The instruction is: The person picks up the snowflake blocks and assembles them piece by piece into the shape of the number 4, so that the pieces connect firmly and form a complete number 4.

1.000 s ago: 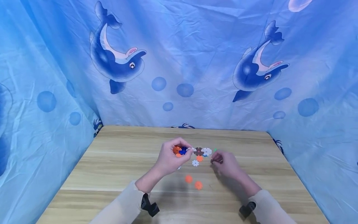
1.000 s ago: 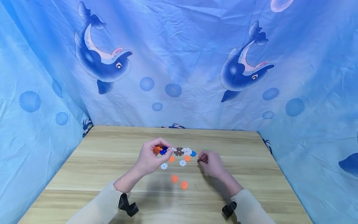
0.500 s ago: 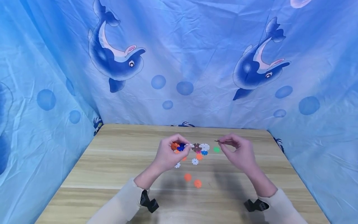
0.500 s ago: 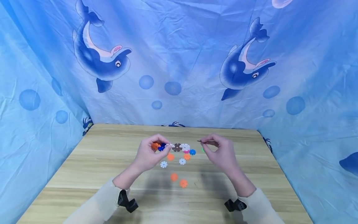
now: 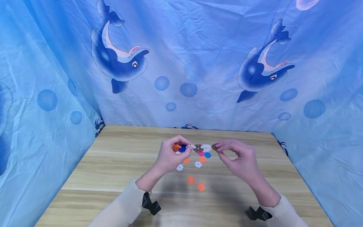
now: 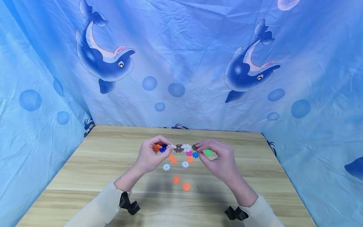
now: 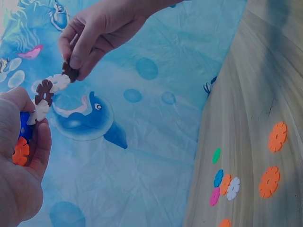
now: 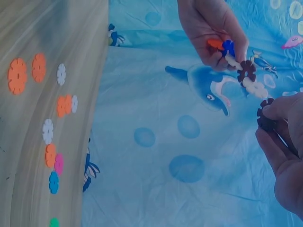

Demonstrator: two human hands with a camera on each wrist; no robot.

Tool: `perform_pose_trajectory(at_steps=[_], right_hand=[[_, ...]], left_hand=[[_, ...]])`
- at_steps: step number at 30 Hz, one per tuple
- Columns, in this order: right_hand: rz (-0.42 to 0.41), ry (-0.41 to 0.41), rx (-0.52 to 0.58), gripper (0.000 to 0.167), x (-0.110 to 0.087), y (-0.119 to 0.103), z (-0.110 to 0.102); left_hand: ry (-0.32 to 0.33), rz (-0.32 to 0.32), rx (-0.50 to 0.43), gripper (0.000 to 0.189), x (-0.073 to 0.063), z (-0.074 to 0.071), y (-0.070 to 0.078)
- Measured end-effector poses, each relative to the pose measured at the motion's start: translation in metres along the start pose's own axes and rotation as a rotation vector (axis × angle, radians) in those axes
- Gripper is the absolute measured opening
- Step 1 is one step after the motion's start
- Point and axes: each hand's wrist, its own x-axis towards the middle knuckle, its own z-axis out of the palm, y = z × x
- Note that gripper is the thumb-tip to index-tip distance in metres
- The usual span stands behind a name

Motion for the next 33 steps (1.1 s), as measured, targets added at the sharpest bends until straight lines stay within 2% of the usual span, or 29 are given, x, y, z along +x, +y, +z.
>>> perform_pose_trajectory(at_steps=[13, 22, 24, 28, 31, 33], right_hand=[[-0.044, 0.013, -0.162, 0.033, -0.0022, -0.0054, 0.0044], [-0.151, 0.044, -0.187, 0.039, -0.0043, -0.0045, 0.0030], [-0.167, 0.042, -0.178, 0.033, -0.0044, -0.0040, 0.0021], [-0.204, 0.034, -0.150, 0.001, -0.0028, -0.0035, 0.0005], [-0.234, 0.031, -0.150, 0.020, -0.0010, -0.0042, 0.0000], [-0.253, 0.028, -0.165, 0.026, 0.0002, -0.0052, -0.0004]], left_hand=[[0.001, 0.012, -0.011, 0.004, -0.0011, 0.0054, -0.0026], [-0.012, 0.030, -0.010, 0.004, -0.0011, 0.0078, -0.0023], [-0.020, 0.034, -0.008, 0.005, -0.0010, 0.0077, -0.0025], [-0.034, 0.031, 0.000, 0.005, -0.0013, 0.0073, -0.0021], [-0.037, 0.032, 0.002, 0.004, -0.0018, 0.0069, -0.0008], [-0.038, 0.040, 0.001, 0.004, -0.0020, 0.0070, -0.0003]])
